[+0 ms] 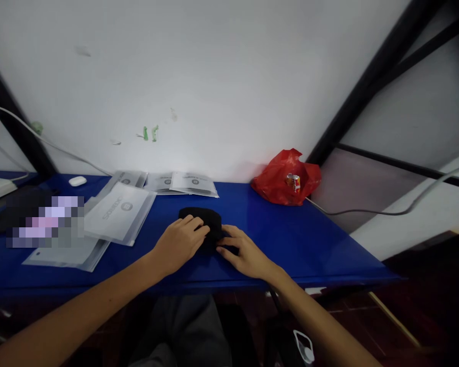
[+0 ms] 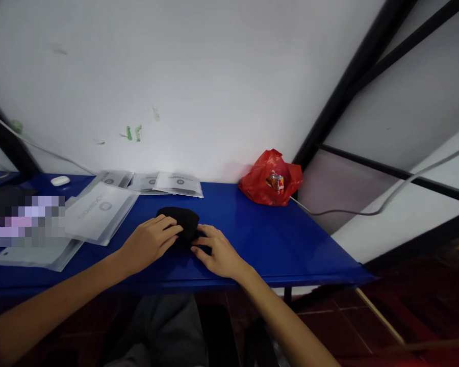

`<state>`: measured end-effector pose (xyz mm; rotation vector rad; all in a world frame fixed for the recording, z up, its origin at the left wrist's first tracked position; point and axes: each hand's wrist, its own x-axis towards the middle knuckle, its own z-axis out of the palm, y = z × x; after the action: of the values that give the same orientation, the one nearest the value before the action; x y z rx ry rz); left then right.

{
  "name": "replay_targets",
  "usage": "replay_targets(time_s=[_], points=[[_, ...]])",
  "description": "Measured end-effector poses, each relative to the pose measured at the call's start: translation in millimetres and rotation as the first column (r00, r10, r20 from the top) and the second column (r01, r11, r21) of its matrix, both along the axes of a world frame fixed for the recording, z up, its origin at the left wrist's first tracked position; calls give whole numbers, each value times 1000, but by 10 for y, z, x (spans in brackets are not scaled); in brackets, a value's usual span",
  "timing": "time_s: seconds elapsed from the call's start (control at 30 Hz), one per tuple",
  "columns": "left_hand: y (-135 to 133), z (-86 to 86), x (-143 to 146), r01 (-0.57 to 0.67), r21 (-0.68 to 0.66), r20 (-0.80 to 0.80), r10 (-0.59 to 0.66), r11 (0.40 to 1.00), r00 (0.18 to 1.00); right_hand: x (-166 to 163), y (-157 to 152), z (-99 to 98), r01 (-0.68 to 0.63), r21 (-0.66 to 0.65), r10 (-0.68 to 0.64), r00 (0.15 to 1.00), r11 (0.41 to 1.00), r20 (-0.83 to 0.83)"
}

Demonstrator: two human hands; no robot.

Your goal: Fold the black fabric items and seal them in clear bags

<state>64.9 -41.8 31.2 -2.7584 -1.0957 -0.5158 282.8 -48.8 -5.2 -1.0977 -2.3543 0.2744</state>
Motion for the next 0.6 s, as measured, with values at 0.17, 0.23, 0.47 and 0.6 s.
replay_targets(time_s=[0.17, 0.23, 0.47, 0.6], points=[[-41, -16, -87, 123, -81, 150, -110, 989, 983, 46, -9, 35, 141, 25, -135, 976, 990, -174], [-20, -17, -167, 84, -60, 259, -65, 995, 964, 42, -14, 64, 201, 60, -180, 951, 978, -250], [84, -181, -311, 15, -146, 209, 16, 989, 978, -102, -25, 46, 25, 69, -21, 998, 997, -67], [74, -286, -282, -10, -160, 201, 42, 987, 979, -106, 3, -5, 28, 40, -27, 999, 999, -17]])
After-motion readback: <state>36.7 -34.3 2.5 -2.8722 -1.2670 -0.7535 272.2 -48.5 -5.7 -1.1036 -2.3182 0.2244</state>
